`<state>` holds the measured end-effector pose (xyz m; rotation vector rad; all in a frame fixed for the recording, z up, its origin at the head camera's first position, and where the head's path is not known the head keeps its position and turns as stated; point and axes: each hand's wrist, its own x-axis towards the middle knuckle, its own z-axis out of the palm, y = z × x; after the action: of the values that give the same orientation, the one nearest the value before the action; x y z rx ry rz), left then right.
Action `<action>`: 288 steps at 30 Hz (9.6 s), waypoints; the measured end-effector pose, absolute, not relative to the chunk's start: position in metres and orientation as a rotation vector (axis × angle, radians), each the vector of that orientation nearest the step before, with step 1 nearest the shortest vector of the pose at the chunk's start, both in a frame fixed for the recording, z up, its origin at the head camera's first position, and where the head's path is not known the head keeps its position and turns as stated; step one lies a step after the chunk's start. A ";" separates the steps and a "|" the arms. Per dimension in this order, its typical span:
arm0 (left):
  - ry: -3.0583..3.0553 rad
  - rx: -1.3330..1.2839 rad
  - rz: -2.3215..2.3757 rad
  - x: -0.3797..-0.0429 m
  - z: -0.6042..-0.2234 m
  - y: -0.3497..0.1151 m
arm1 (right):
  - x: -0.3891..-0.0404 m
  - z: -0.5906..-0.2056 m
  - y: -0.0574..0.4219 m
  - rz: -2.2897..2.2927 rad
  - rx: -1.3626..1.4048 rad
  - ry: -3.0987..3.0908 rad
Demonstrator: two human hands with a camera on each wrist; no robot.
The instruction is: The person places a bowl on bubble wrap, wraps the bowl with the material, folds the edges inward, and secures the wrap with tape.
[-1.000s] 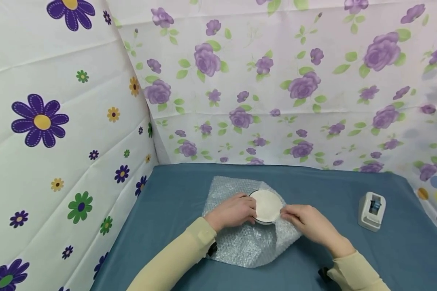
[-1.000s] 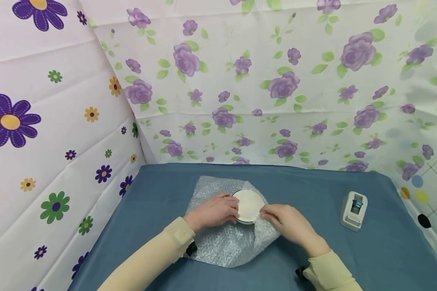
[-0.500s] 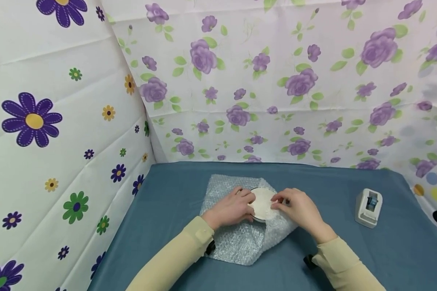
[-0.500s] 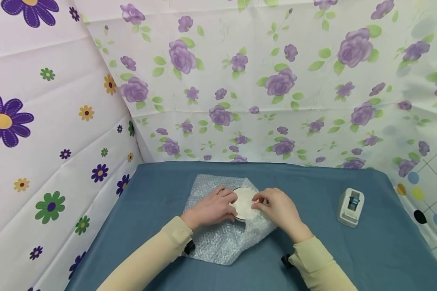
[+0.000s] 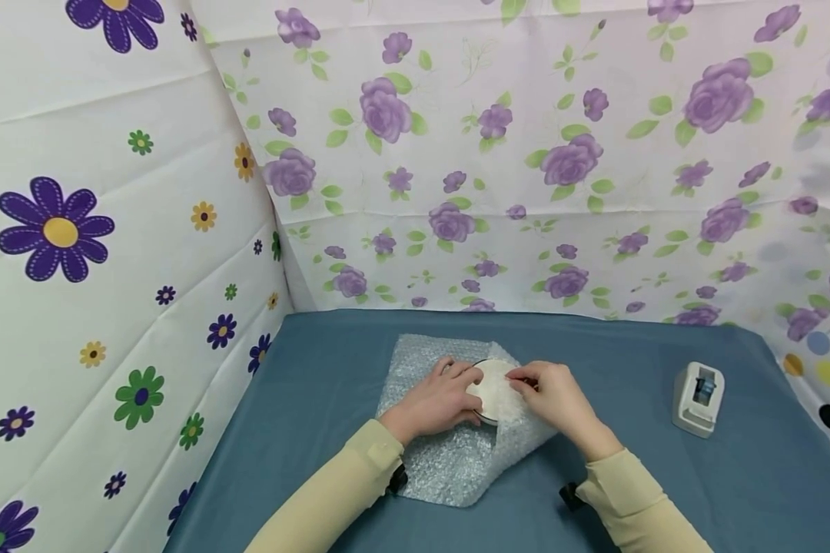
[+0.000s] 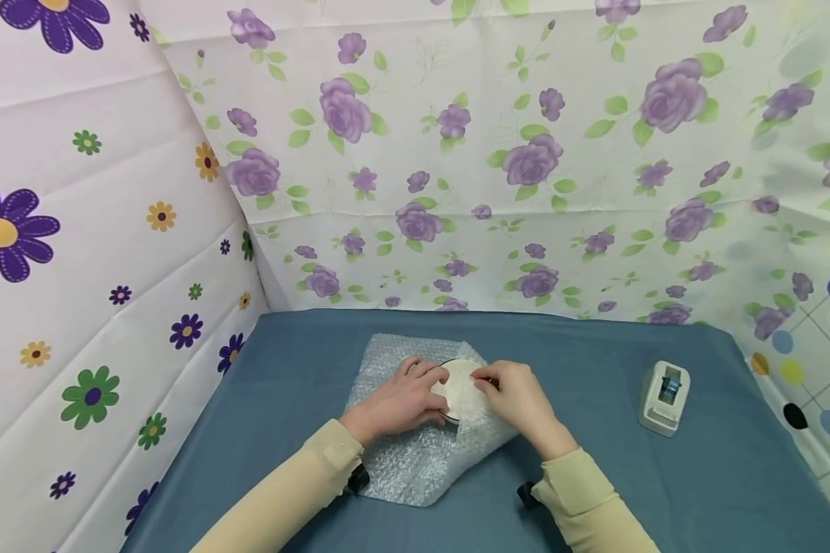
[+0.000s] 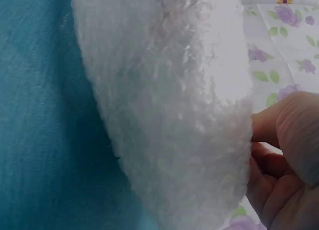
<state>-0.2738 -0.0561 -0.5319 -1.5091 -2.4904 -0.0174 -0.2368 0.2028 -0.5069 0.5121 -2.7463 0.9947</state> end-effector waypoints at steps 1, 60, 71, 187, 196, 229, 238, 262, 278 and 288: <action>-2.489 -1.506 -0.022 -0.274 -0.533 -0.056 | -0.237 -0.506 0.202 0.988 0.516 -2.753; -2.461 -1.392 -0.639 -0.275 -0.544 -0.062 | -0.246 -0.519 0.153 0.365 0.380 -2.858; -2.449 -1.486 -0.445 -0.266 -0.540 -0.067 | -0.247 -0.518 0.152 0.373 0.422 -2.878; -2.624 0.055 -1.606 -0.321 -0.536 -0.139 | -0.210 -0.520 0.183 0.526 0.883 -2.973; -2.564 -0.269 -1.481 -0.299 -0.524 -0.115 | -0.210 -0.520 0.185 0.560 0.876 -2.983; -2.455 -0.792 -0.969 -0.227 -0.529 -0.038 | -0.203 -0.529 0.180 0.574 0.754 -2.890; -2.448 -0.770 -1.007 -0.227 -0.534 -0.034 | -0.207 -0.532 0.184 0.556 0.828 -2.867; -2.557 -0.743 -0.842 -0.219 -0.533 -0.033 | -0.204 -0.516 0.196 0.769 0.699 -2.708; -2.627 -0.779 -0.725 -0.220 -0.530 -0.031 | -0.199 -0.523 0.171 0.474 0.594 -3.028; -2.662 -0.856 -0.705 -0.218 -0.529 -0.037 | -0.196 -0.526 0.163 0.372 0.521 -3.037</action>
<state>-0.2185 -0.0367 -0.5295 -0.8558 -2.6622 -0.7052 -0.1959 0.1625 -0.5255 0.5206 -3.0375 0.3722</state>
